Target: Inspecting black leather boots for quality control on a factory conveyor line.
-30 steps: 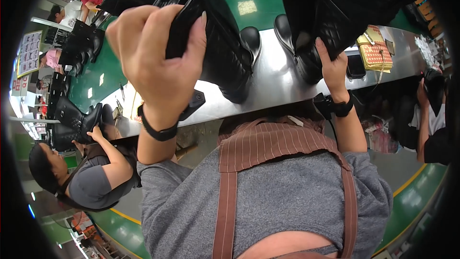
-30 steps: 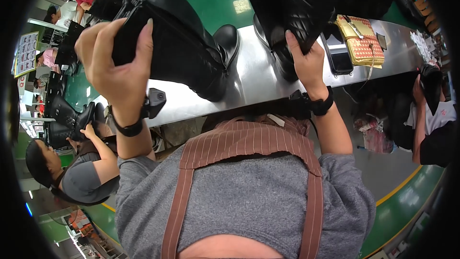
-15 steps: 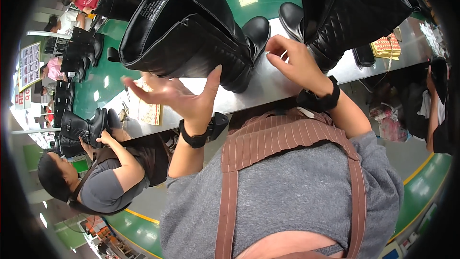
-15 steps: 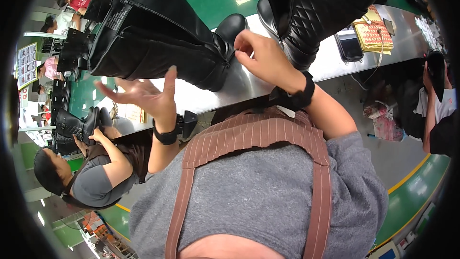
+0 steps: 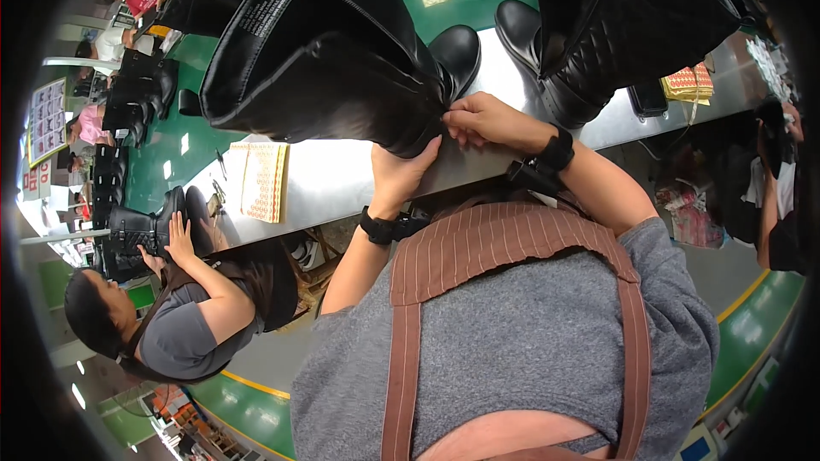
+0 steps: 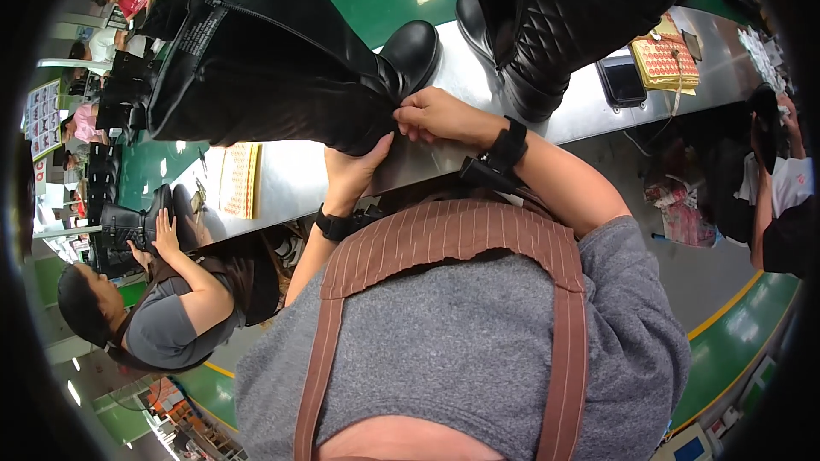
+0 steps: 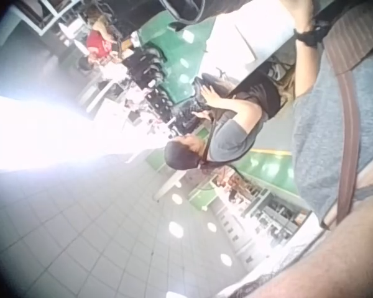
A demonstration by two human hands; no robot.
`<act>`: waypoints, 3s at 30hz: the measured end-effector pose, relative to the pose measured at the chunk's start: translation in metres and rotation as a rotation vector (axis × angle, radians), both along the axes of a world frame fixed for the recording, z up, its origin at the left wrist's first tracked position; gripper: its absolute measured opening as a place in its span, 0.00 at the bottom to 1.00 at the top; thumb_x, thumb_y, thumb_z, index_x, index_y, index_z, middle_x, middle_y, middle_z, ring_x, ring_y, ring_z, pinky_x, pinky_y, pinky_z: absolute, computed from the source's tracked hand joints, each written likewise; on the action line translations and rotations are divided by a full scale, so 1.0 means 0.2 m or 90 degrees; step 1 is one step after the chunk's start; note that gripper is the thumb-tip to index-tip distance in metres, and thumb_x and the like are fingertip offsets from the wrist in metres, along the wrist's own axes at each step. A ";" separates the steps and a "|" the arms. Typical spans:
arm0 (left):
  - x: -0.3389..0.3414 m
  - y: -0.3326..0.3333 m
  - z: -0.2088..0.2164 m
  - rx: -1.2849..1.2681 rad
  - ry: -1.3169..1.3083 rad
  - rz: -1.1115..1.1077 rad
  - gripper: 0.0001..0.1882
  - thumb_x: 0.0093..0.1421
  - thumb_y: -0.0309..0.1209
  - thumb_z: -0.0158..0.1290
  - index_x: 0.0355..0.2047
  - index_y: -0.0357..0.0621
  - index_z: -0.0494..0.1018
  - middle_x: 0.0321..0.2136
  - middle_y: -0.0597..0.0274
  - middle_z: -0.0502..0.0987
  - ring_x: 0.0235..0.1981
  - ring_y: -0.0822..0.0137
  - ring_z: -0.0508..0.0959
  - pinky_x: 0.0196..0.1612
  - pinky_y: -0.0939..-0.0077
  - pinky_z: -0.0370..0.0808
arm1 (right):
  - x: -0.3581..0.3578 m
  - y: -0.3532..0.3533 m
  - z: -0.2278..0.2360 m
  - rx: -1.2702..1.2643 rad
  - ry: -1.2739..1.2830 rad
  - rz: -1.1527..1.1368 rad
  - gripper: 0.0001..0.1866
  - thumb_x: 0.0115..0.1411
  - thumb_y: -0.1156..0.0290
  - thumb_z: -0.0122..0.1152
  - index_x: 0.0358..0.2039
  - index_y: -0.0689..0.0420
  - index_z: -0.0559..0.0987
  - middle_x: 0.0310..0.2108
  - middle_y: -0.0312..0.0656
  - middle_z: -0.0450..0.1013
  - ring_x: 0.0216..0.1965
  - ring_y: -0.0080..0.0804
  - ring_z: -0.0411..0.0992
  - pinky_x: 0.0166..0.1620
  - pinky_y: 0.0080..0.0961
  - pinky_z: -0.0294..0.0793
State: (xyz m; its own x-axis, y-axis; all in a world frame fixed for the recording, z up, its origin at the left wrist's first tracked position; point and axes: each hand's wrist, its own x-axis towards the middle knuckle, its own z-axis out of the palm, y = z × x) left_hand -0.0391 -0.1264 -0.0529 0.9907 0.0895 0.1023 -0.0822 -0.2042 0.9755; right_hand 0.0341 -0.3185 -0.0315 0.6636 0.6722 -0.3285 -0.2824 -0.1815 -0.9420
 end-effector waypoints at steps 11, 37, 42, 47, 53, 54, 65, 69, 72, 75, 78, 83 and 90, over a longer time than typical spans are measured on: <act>0.04 0.02 0.03 0.105 -0.011 0.010 0.24 0.45 0.29 0.66 0.43 0.36 0.74 0.40 0.56 0.79 0.42 0.63 0.78 0.47 0.71 0.72 | -0.06 0.02 0.38 0.013 -0.300 -0.147 0.12 0.62 0.65 0.56 0.25 0.60 0.78 0.19 0.36 0.73 0.19 0.18 0.67 0.25 0.18 0.66; 0.23 -0.18 0.41 0.072 -0.443 0.367 0.27 0.46 0.26 0.69 0.45 0.30 0.70 0.40 0.54 0.76 0.41 0.63 0.76 0.49 0.73 0.70 | 0.12 -0.04 0.62 -0.068 -1.118 -0.364 0.10 0.43 0.82 0.63 0.27 0.56 0.76 0.36 0.38 0.71 0.28 0.28 0.74 0.31 0.22 0.74; 0.20 -0.17 0.40 0.107 -0.418 0.372 0.28 0.47 0.25 0.68 0.46 0.29 0.69 0.42 0.53 0.75 0.42 0.63 0.75 0.50 0.72 0.69 | 0.03 -0.02 0.41 0.184 -0.754 -0.426 0.12 0.49 0.70 0.70 0.33 0.58 0.78 0.38 0.38 0.75 0.27 0.24 0.74 0.31 0.20 0.74; 0.18 -0.14 0.36 0.019 -0.403 0.339 0.28 0.48 0.23 0.67 0.47 0.29 0.68 0.42 0.53 0.75 0.43 0.62 0.75 0.50 0.72 0.69 | -0.07 0.10 0.23 -0.046 -0.551 -0.335 0.15 0.48 0.67 0.74 0.30 0.61 0.78 0.27 0.36 0.77 0.23 0.19 0.72 0.28 0.17 0.70; 0.06 -0.03 0.25 -0.230 -0.178 0.120 0.30 0.49 0.24 0.66 0.51 0.33 0.66 0.44 0.55 0.74 0.46 0.63 0.74 0.52 0.72 0.68 | -0.06 0.12 0.20 0.000 -0.335 -0.307 0.13 0.50 0.68 0.71 0.31 0.61 0.79 0.25 0.40 0.77 0.23 0.26 0.75 0.28 0.21 0.73; 0.04 -0.02 0.22 -0.140 -0.181 0.081 0.31 0.48 0.24 0.66 0.51 0.33 0.66 0.45 0.55 0.74 0.46 0.64 0.74 0.52 0.72 0.68 | -0.07 0.12 0.21 0.006 -0.406 -0.351 0.12 0.50 0.69 0.71 0.30 0.61 0.79 0.24 0.38 0.77 0.22 0.22 0.73 0.26 0.18 0.71; 0.01 -0.06 0.04 0.047 -0.162 0.110 0.34 0.46 0.28 0.68 0.52 0.35 0.64 0.42 0.55 0.76 0.42 0.64 0.77 0.48 0.73 0.73 | -0.10 0.17 0.19 0.004 -0.562 -0.436 0.09 0.52 0.73 0.69 0.33 0.61 0.80 0.24 0.36 0.77 0.21 0.16 0.71 0.25 0.16 0.70; -0.01 -0.06 0.05 0.021 -0.121 0.099 0.34 0.46 0.28 0.68 0.52 0.35 0.64 0.42 0.54 0.76 0.43 0.64 0.77 0.47 0.72 0.73 | -0.13 0.17 0.19 0.014 -0.470 -0.423 0.09 0.53 0.70 0.68 0.28 0.62 0.79 0.24 0.41 0.77 0.22 0.26 0.75 0.27 0.20 0.73; -0.01 -0.07 0.06 0.042 -0.096 0.084 0.37 0.46 0.22 0.67 0.53 0.36 0.59 0.45 0.55 0.72 0.46 0.66 0.75 0.49 0.73 0.73 | -0.11 0.16 0.21 0.014 -0.353 -0.327 0.10 0.58 0.68 0.63 0.27 0.63 0.78 0.21 0.39 0.75 0.20 0.23 0.72 0.25 0.19 0.70; 0.00 -0.10 0.07 0.001 -0.079 0.112 0.35 0.46 0.24 0.67 0.52 0.36 0.61 0.44 0.57 0.73 0.46 0.66 0.74 0.50 0.73 0.72 | -0.05 0.14 0.28 0.061 -0.182 -0.186 0.14 0.62 0.66 0.56 0.25 0.63 0.77 0.18 0.38 0.72 0.17 0.20 0.67 0.22 0.18 0.66; 0.00 -0.12 0.08 0.095 -0.135 0.192 0.27 0.47 0.29 0.68 0.46 0.35 0.69 0.37 0.56 0.79 0.38 0.66 0.79 0.43 0.73 0.75 | -0.03 0.11 0.43 0.198 -0.035 -0.116 0.16 0.63 0.66 0.53 0.22 0.62 0.76 0.17 0.37 0.70 0.16 0.19 0.64 0.21 0.17 0.63; 0.03 -0.11 0.09 0.006 -0.262 0.179 0.21 0.48 0.22 0.65 0.43 0.35 0.74 0.38 0.58 0.80 0.38 0.68 0.79 0.44 0.75 0.74 | -0.07 0.10 0.70 0.340 -0.013 -0.025 0.19 0.65 0.66 0.50 0.16 0.57 0.70 0.15 0.33 0.65 0.12 0.16 0.56 0.17 0.15 0.51; 0.03 0.02 0.40 0.243 -0.421 0.155 0.48 0.46 0.30 0.65 0.61 0.32 0.50 0.58 0.46 0.57 0.59 0.54 0.60 0.61 0.63 0.57 | 0.06 0.11 0.68 0.100 -0.258 -0.007 0.19 0.65 0.63 0.49 0.24 0.61 0.78 0.21 0.36 0.74 0.15 0.17 0.63 0.22 0.17 0.63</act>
State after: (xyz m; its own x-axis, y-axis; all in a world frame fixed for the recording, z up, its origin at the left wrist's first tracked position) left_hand -0.0332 -0.1221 0.0280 0.6712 0.1356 0.7288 -0.5295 -0.6003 0.5994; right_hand 0.0456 -0.2961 0.1048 0.7253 0.6853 0.0657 0.1140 -0.0255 -0.9932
